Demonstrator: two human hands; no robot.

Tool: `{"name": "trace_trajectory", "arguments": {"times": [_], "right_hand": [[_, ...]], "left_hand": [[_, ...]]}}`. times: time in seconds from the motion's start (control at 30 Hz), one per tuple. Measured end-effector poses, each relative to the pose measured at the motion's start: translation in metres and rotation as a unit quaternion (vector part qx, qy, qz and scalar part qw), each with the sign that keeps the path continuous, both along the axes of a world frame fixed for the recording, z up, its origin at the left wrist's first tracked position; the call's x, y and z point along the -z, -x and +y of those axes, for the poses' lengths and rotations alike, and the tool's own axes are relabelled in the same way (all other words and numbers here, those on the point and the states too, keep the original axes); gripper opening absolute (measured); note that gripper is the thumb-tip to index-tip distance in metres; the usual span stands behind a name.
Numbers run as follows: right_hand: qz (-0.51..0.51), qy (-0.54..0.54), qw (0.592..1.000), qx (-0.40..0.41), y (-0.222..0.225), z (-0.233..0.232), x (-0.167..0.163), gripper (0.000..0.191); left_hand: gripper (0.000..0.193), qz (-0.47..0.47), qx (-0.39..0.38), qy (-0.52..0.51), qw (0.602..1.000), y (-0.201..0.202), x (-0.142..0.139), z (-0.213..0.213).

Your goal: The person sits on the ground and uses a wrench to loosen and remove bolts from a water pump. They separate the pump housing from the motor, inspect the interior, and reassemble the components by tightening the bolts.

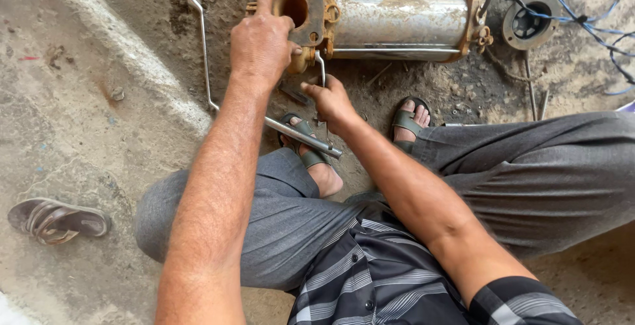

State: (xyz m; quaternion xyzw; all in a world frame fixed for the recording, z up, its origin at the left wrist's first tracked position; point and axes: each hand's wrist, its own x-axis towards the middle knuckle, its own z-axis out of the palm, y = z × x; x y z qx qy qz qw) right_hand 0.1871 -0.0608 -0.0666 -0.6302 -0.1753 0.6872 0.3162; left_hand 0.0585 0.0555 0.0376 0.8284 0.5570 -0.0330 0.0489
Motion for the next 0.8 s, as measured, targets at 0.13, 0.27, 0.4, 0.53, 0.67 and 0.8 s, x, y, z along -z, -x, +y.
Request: {"name": "trace_trajectory", "arguments": {"times": [0.13, 0.27, 0.4, 0.53, 0.67, 0.8], "right_hand": [[0.232, 0.117, 0.963, 0.073, -0.013, 0.008, -0.017, 0.012], [0.131, 0.079, 0.987, 0.051, -0.017, 0.0, -0.012, 0.019], [-0.174, -0.055, 0.983, -0.011, -0.015, -0.022, 0.003, 0.016], [-0.243, -0.186, 0.951, -0.055, -0.008, -0.032, 0.027, 0.028], [-0.252, -0.291, 0.921, -0.066, 0.002, -0.021, 0.053, 0.042], [-0.257, -0.275, 0.921, -0.103, 0.006, -0.015, 0.063, 0.054]], "left_hand": [[0.042, -0.041, -0.017, 0.039, 0.998, 0.001, -0.006, 0.002], [0.029, 0.002, 0.021, 0.034, 0.999, 0.002, -0.015, 0.0], [0.029, 0.048, 0.026, 0.001, 0.999, -0.003, -0.014, 0.001], [0.038, -0.002, -0.019, 0.034, 0.999, -0.002, -0.005, -0.006], [0.043, -0.027, -0.021, -0.002, 0.999, 0.003, 0.0, -0.011], [0.044, -0.043, -0.026, 0.014, 0.999, 0.003, 0.001, -0.013]]}}
